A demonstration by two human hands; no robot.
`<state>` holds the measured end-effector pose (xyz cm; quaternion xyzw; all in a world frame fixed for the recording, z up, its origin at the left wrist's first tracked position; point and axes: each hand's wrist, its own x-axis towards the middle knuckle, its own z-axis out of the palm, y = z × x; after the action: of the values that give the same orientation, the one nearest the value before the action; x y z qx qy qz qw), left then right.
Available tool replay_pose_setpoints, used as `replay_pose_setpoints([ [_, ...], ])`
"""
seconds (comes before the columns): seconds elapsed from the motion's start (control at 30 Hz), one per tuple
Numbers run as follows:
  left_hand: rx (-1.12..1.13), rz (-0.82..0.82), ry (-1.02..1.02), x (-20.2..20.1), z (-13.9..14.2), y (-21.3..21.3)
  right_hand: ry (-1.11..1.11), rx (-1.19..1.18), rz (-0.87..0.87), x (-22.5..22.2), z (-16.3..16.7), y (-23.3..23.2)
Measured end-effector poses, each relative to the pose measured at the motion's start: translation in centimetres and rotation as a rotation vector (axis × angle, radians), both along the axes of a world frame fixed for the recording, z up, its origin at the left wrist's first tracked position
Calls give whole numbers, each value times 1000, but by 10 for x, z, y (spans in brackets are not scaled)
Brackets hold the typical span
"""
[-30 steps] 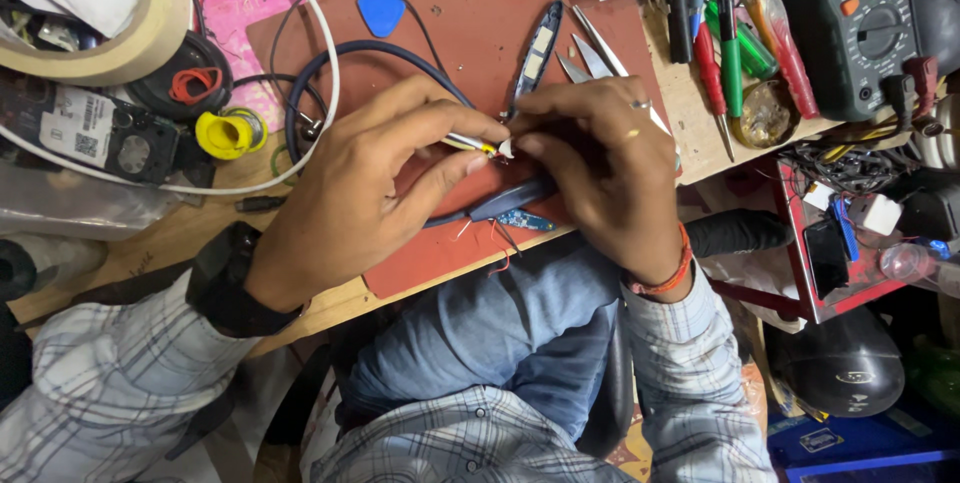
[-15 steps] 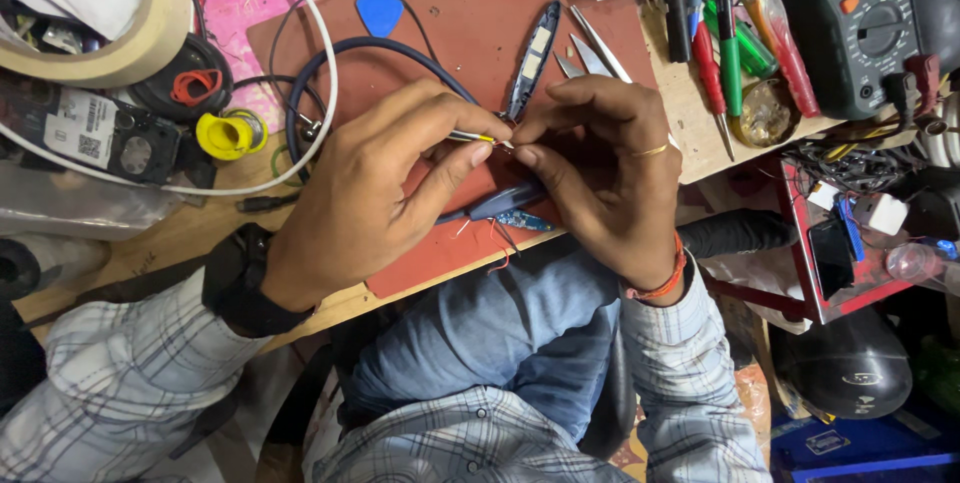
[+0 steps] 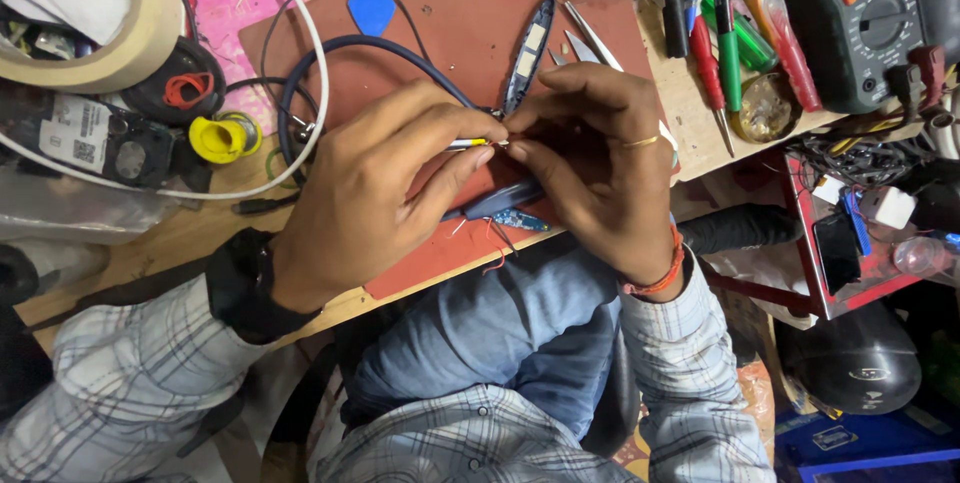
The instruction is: The person strips a wire, solders it to a small component, and then solders the component to a circuit board. They use a soldering iron, pliers, and tape to complete the repair.
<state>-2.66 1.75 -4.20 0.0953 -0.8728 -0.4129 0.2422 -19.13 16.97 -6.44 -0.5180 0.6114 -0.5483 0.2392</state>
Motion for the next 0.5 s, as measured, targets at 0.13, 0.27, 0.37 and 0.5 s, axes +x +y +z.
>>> replay_pose_setpoints([
  [0.13, -115, 10, -11, 0, 0, 2, 123, -2, -15, -2, 2, -2],
  [0.27, -128, 27, -33, 0, 0, 5, 251, -7, -49, -2, 7, -3],
  [0.37, -76, 30, -41, 0, 0, 5, 266, -14, -53, -2, 9, -4],
  [0.5, -53, 39, -51, 0, 0, 6, 219, -25, -39, -1, 9, -4],
])
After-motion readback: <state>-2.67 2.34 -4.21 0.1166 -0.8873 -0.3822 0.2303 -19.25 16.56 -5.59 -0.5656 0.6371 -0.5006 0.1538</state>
